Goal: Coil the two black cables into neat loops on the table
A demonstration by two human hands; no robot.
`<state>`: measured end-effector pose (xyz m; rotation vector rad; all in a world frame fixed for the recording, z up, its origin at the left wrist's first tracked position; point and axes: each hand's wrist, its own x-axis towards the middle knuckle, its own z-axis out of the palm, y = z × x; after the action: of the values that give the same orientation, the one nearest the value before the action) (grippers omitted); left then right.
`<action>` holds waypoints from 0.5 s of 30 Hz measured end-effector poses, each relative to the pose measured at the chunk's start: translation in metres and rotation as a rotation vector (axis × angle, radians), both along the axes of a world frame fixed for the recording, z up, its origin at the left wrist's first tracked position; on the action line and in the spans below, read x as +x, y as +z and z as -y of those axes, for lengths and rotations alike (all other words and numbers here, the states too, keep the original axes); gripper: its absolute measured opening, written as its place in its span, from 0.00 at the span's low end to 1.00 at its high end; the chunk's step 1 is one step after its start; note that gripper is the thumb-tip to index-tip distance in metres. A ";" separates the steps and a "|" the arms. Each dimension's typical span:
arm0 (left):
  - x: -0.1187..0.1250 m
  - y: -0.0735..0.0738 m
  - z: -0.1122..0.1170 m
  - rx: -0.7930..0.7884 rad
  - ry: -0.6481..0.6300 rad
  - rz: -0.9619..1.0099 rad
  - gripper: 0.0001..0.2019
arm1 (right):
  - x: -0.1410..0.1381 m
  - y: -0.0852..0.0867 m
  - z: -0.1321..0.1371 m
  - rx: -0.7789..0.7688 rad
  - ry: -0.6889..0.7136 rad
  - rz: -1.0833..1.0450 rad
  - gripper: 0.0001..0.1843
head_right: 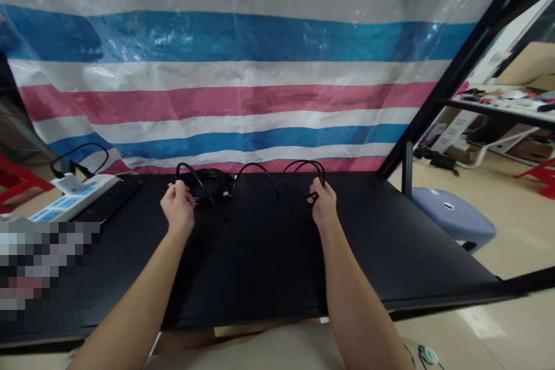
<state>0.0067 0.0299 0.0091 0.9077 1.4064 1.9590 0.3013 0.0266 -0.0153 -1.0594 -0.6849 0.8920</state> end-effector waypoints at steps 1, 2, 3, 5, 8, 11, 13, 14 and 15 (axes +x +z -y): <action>0.002 -0.001 0.001 0.002 -0.015 -0.035 0.19 | -0.003 -0.004 -0.002 0.028 -0.027 0.065 0.30; 0.004 -0.002 0.003 0.003 -0.026 -0.075 0.19 | -0.005 -0.008 -0.003 0.052 -0.055 0.148 0.31; 0.006 -0.003 0.004 0.002 -0.034 -0.113 0.19 | -0.008 -0.014 -0.005 0.072 -0.077 0.247 0.32; 0.008 -0.005 0.006 -0.003 -0.049 -0.173 0.19 | -0.013 -0.025 -0.009 0.096 -0.112 0.462 0.36; 0.010 -0.008 0.007 -0.014 -0.064 -0.203 0.19 | -0.023 -0.035 -0.010 0.089 -0.206 0.711 0.46; 0.010 -0.008 0.007 -0.009 -0.073 -0.196 0.20 | -0.032 -0.033 -0.008 0.029 -0.307 0.776 0.47; 0.010 -0.007 0.007 -0.003 -0.071 -0.174 0.20 | -0.035 -0.025 -0.005 -0.038 -0.310 0.725 0.40; 0.009 -0.006 0.007 -0.001 -0.069 -0.155 0.20 | -0.035 -0.021 -0.004 -0.056 -0.297 0.667 0.36; 0.009 -0.005 0.007 -0.002 -0.069 -0.135 0.21 | -0.035 -0.015 -0.003 -0.059 -0.279 0.588 0.34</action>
<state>0.0154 0.0233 0.0036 1.0905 1.4312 1.8749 0.2667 0.0292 -0.0308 -1.4491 -0.9676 0.3540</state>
